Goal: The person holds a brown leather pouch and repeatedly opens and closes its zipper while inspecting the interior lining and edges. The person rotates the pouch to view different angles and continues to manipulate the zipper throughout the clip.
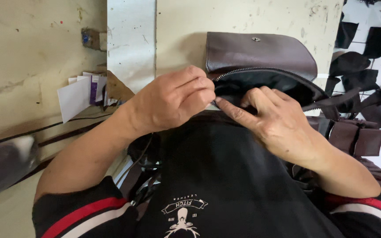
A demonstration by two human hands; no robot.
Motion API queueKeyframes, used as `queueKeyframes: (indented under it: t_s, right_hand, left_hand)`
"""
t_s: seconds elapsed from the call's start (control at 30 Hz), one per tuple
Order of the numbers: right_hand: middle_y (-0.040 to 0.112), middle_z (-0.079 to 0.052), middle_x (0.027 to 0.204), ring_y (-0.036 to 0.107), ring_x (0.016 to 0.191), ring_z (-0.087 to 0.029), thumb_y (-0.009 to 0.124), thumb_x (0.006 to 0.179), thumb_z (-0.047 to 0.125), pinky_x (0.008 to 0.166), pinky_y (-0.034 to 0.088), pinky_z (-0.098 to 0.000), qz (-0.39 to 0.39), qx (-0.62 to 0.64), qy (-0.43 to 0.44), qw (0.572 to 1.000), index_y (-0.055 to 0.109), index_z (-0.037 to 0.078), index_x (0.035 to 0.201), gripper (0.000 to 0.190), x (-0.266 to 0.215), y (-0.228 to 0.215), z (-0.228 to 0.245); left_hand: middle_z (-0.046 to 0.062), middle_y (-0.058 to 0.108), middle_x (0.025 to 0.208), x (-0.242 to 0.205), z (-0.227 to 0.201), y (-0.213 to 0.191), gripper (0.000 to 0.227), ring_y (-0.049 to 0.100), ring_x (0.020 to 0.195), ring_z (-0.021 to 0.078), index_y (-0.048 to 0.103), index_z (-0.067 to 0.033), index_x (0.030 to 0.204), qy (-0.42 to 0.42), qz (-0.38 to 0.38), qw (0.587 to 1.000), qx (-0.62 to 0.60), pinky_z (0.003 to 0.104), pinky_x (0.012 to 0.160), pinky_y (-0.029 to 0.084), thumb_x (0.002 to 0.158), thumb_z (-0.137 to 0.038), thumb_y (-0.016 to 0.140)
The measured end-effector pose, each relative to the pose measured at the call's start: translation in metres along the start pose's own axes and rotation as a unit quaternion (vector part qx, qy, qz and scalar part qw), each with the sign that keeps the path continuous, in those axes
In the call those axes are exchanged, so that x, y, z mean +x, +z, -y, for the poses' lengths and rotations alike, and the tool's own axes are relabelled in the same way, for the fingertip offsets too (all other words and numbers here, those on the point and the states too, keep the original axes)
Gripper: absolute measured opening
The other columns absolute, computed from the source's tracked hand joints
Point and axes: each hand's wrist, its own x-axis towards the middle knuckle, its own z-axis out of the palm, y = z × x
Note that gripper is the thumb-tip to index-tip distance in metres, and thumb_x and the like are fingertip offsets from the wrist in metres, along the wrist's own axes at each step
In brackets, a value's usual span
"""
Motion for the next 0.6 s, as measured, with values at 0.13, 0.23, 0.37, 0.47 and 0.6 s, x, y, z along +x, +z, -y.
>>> queueKeyframes:
  t_s: [0.13, 0.23, 0.37, 0.47, 0.6]
  right_hand:
    - [0.05, -0.007, 0.099, 0.052, 0.079, -0.026, 0.06, 0.1, -0.002, 0.062, 0.049, -0.0391, 0.021, -0.007, -0.003, 1.0, 0.051, 0.017, 0.155, 0.059, 0.001, 0.0, 0.0]
    - [0.046, -0.008, 0.095, 0.05, 0.076, -0.025, 0.061, 0.093, -0.008, 0.056, 0.049, -0.0381, 0.044, -0.009, -0.006, 0.999, 0.046, 0.017, 0.157, 0.071, 0.003, -0.001, 0.0]
    - [0.042, -0.007, 0.092, 0.048, 0.075, -0.026, 0.052, 0.098, 0.002, 0.058, 0.049, -0.0409, 0.105, 0.014, 0.018, 0.994, 0.039, 0.021, 0.161, 0.067, 0.009, -0.008, 0.0]
    - [0.042, -0.007, 0.091, 0.047, 0.073, -0.026, 0.052, 0.093, 0.0, 0.052, 0.047, -0.0402, 0.101, 0.028, 0.019, 0.994, 0.043, 0.021, 0.158, 0.069, 0.013, -0.009, -0.003]
    - [0.043, -0.007, 0.089, 0.05, 0.071, -0.027, 0.052, 0.086, -0.003, 0.04, 0.044, -0.0407, 0.123, 0.045, 0.028, 0.991, 0.044, 0.024, 0.156, 0.075, 0.016, -0.006, -0.008]
  left_hand:
    - [0.019, 0.064, 0.097, 0.001, 0.001, -0.002, 0.012, 0.058, 0.091, 0.0316, 0.056, 0.0063, 0.099, 0.002, -0.005, 1.0, -0.023, 0.039, 0.082, 0.058, 0.108, 0.0, 0.053]
    - [0.015, 0.066, 0.096, 0.0, 0.002, -0.001, 0.004, 0.059, 0.09, 0.0283, 0.06, 0.0028, 0.103, 0.006, 0.0, 0.999, 0.033, 0.034, 0.084, 0.058, 0.107, 0.0, 0.059]
    - [0.015, 0.062, 0.1, 0.002, 0.003, -0.001, 0.003, 0.058, 0.089, 0.0298, 0.06, 0.003, 0.105, -0.002, -0.001, 0.999, 0.037, 0.037, 0.083, 0.057, 0.106, 0.001, 0.062]
    - [0.016, 0.063, 0.099, 0.005, 0.004, -0.001, 0.003, 0.058, 0.088, 0.03, 0.061, 0.0039, 0.104, -0.005, -0.016, 0.999, 0.03, 0.037, 0.082, 0.057, 0.106, 0.003, 0.06]
    - [0.013, 0.061, 0.098, 0.004, 0.006, 0.001, 0.009, 0.056, 0.09, 0.0282, 0.062, 0.0, 0.1, -0.022, -0.027, 0.998, 0.053, 0.035, 0.08, 0.056, 0.103, 0.001, 0.07]
